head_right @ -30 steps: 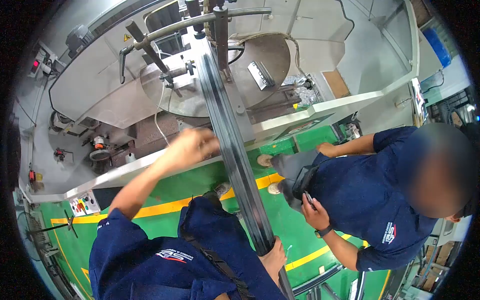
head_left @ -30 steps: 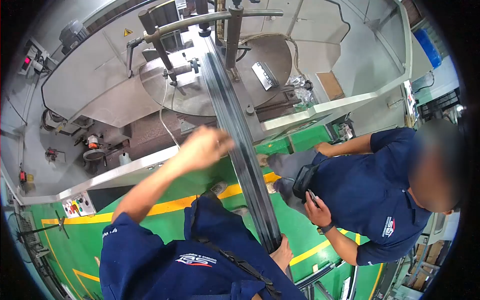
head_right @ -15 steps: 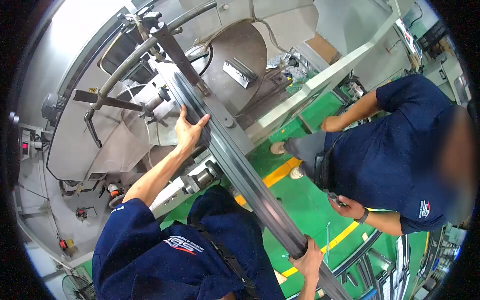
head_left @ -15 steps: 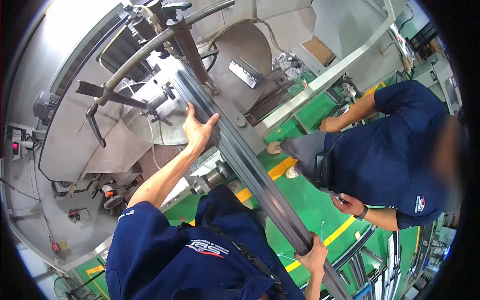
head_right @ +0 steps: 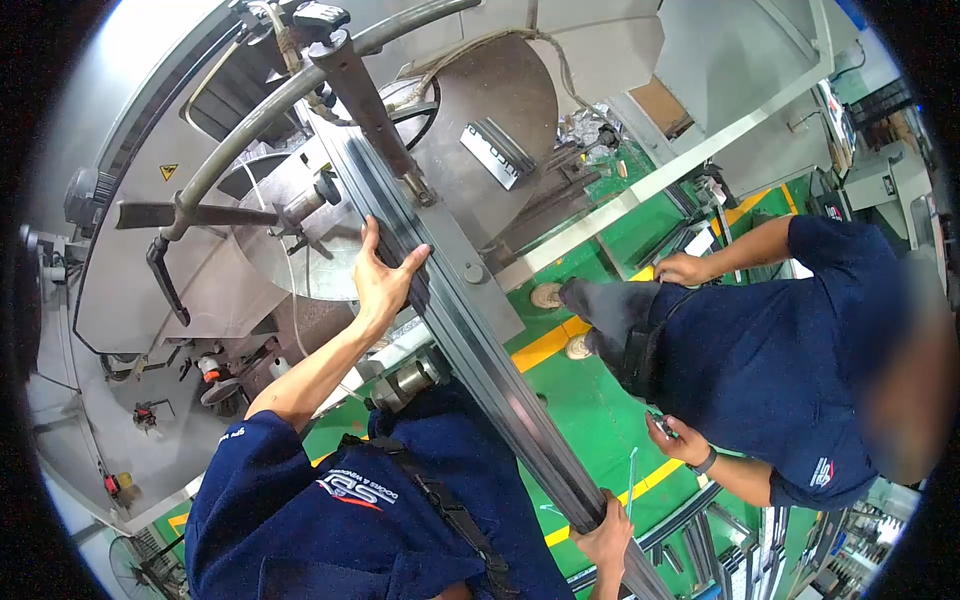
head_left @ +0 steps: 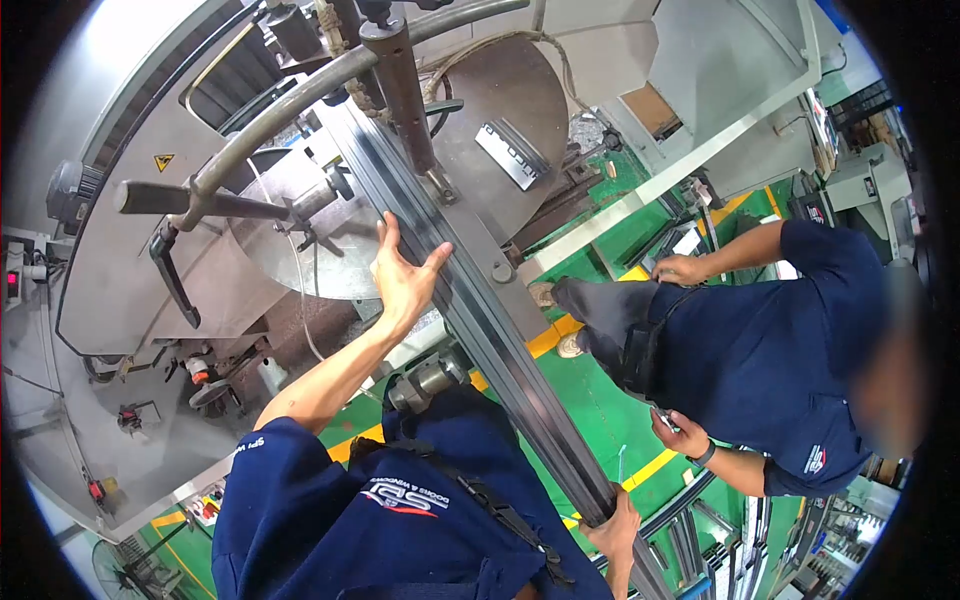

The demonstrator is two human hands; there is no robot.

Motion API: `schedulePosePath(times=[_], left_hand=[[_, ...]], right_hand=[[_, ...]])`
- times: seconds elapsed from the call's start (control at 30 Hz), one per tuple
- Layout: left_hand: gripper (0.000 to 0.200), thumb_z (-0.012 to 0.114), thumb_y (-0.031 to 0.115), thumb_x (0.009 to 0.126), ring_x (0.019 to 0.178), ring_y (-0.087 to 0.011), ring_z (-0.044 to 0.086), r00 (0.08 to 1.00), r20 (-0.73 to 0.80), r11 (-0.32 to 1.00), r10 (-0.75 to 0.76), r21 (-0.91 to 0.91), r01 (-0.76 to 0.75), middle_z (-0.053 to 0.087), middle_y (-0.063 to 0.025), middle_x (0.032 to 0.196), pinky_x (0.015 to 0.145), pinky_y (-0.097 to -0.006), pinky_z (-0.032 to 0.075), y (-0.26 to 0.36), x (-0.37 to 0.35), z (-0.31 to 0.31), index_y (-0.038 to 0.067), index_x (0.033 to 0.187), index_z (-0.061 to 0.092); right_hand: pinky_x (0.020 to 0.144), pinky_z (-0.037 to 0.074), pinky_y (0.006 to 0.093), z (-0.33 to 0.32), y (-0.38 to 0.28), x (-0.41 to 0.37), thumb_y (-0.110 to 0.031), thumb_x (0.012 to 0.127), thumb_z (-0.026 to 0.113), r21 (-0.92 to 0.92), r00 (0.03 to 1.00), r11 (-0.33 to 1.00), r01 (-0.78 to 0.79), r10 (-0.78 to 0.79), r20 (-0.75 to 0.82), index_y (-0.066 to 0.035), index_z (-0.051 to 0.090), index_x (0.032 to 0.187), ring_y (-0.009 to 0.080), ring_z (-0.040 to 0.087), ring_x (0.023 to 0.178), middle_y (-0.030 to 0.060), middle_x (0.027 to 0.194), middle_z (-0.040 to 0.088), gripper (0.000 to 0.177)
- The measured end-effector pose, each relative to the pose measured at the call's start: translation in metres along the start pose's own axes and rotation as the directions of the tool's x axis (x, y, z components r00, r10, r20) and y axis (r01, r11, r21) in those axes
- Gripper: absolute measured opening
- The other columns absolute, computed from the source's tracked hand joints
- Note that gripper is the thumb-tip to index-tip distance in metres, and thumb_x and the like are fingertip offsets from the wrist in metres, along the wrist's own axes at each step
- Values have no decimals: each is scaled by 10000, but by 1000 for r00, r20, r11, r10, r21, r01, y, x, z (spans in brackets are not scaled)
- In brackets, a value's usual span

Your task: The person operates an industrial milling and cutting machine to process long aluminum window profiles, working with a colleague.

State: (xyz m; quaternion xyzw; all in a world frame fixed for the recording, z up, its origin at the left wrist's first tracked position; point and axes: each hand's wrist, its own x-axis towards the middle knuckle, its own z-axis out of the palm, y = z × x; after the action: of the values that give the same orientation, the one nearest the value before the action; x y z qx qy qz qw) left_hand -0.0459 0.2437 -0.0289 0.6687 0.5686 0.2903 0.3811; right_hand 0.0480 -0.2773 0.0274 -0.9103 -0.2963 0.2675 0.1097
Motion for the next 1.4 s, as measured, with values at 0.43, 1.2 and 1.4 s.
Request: schedulePosePath(times=[0.43,1.2,1.4], left_hand=[[1093,941,186,696,1410,-295,458,999,30,999,-43,0,43,401,-326,1534,1167,-340,367,-2,17,-1,-135,1516,294],[307,732,1,755,1091,-354,708,979,55,672,-198,734,95,713,-258,1143,889,-413,591,-47,282,-76,-3,1062,733],[430,899,135,714,1090,-392,674,987,134,717,91,679,-158,713,-227,1126,924,-443,539,-84,286,-86,52,1088,705]], right_hand=[[848,542,492,2,-22,20,-253,571,910,-77,996,997,11,-4,88,-31,488,1358,407,668,995,208,1105,666,921],[864,542,459,51,-117,98,-367,701,849,-39,826,908,418,-398,-400,-201,637,1389,409,663,1058,179,1239,652,739],[858,540,451,50,-102,100,-403,765,748,-7,886,920,392,-379,-267,-235,606,1430,378,643,1071,118,1296,633,700]])
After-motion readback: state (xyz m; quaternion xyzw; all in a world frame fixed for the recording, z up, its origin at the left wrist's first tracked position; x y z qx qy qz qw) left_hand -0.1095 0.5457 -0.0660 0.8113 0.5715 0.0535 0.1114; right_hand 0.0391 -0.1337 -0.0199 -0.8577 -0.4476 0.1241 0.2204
